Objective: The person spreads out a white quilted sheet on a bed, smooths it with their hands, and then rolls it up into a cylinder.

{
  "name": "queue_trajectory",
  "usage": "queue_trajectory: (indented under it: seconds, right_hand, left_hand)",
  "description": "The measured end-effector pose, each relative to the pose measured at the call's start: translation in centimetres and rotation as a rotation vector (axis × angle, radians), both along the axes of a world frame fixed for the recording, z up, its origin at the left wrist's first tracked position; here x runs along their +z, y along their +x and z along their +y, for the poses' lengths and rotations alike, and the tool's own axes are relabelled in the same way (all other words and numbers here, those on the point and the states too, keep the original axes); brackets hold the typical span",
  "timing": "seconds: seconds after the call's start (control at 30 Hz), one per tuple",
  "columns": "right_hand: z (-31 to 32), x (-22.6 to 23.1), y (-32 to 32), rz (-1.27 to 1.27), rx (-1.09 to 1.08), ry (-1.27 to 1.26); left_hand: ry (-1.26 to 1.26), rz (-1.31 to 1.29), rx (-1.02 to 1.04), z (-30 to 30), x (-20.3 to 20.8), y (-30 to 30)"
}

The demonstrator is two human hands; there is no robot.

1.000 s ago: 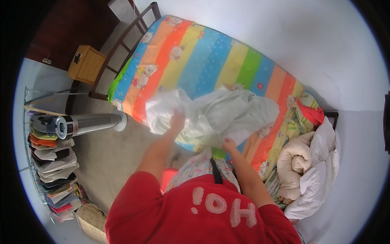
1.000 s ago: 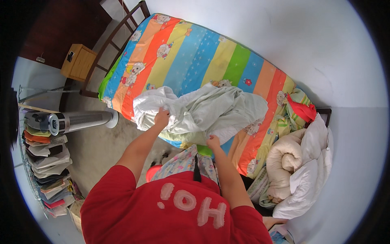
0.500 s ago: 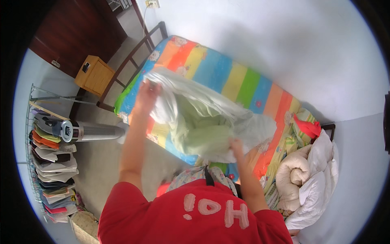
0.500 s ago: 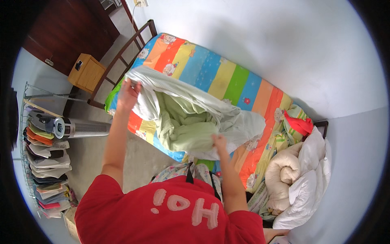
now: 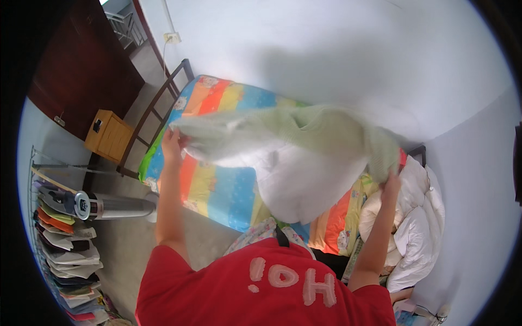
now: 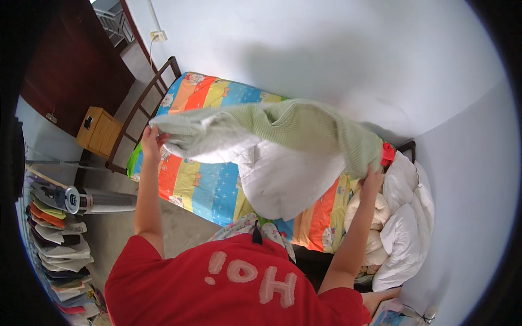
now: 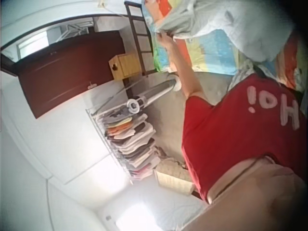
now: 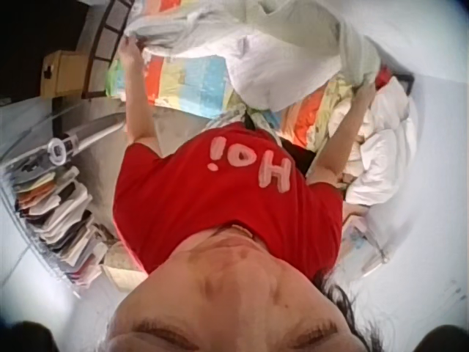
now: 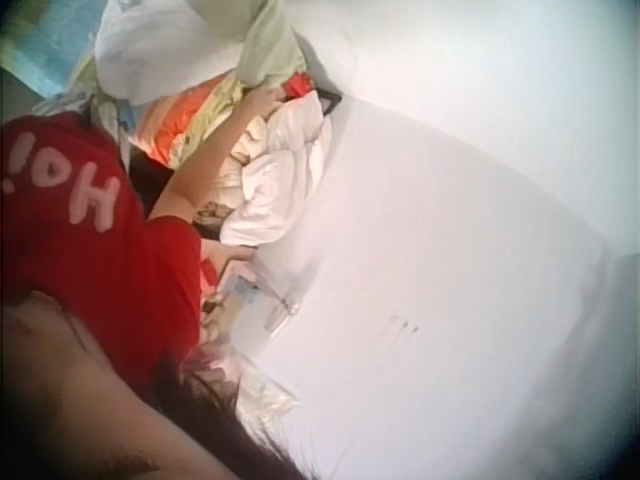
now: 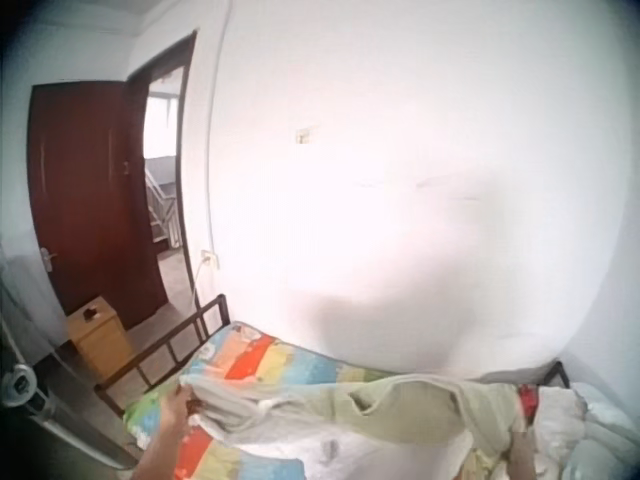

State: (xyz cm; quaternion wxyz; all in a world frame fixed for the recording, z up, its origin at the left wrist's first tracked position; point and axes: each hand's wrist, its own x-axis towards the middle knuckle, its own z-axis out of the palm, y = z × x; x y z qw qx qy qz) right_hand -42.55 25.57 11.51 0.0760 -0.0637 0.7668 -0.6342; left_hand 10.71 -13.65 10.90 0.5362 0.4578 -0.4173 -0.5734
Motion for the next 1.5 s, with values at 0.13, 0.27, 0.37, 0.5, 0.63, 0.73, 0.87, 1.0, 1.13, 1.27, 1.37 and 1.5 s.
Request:
queue_trajectory:
  seconds: [0.13,0.27,0.37,0.5,0.63,0.73,0.87,1.0,1.13,1.27,1.37,1.5]
  right_hand:
    - [7.2,-0.4,1.5,-0.789,0.042,-0.562]
    - [11.3,-1.0,1.0,-1.033,0.172,-1.035]
    - [11.1,0.2,1.5,-1.056,0.154,-1.164]
    - [9.3,-0.4,3.0,-1.018,0.184,-1.312]
    - [4.3,1.5,4.8,-1.269,0.31,-1.267]
    - [1.2,1.0,6.3,-1.407,0.489,-1.341]
    - [-0.7,4.4,7.7,-1.413,0.641,-1.18]
    - [-0.7,0.7,5.4,-0.861,0.624,-0.784]
    - [0.5,-8.9,6.9,-0.674,0.425,-0.338]
    - [-1.9,-7.6,14.0,0.605,0.5,0.145]
    - [-4.0,-4.8,15.8,0.818,0.454,0.224]
    - [-7.5,-4.2,14.7,0.849,0.678,0.041]
  left_hand:
    - [0.049,-0.186,0.062,-0.1,-2.0,1.3]
    - [-0.015,-0.103,0.076,-1.1,-1.3,0.4]
    - [-0.085,-0.144,0.01,1.4,-2.8,-3.5]
    - [-0.157,-0.754,-0.366,8.7,-7.3,-11.2]
    - [-0.268,-0.73,-1.066,24.2,-5.6,-21.8]
    - [-0.487,-0.759,-1.138,29.4,-6.0,-26.3]
    - [-0.402,-0.468,-0.906,28.8,-6.4,-30.1]
    - [0.132,-0.525,-0.77,24.6,-4.4,-29.3]
    - [0.422,-0.172,-0.639,22.7,-2.2,-27.7]
    - [0.61,-0.107,-0.579,22.6,-0.5,-25.6]
    - [0.742,-0.111,-0.808,21.6,-0.4,-23.6]
    - [0.484,-0.422,-0.959,19.8,-1.3,-21.0]
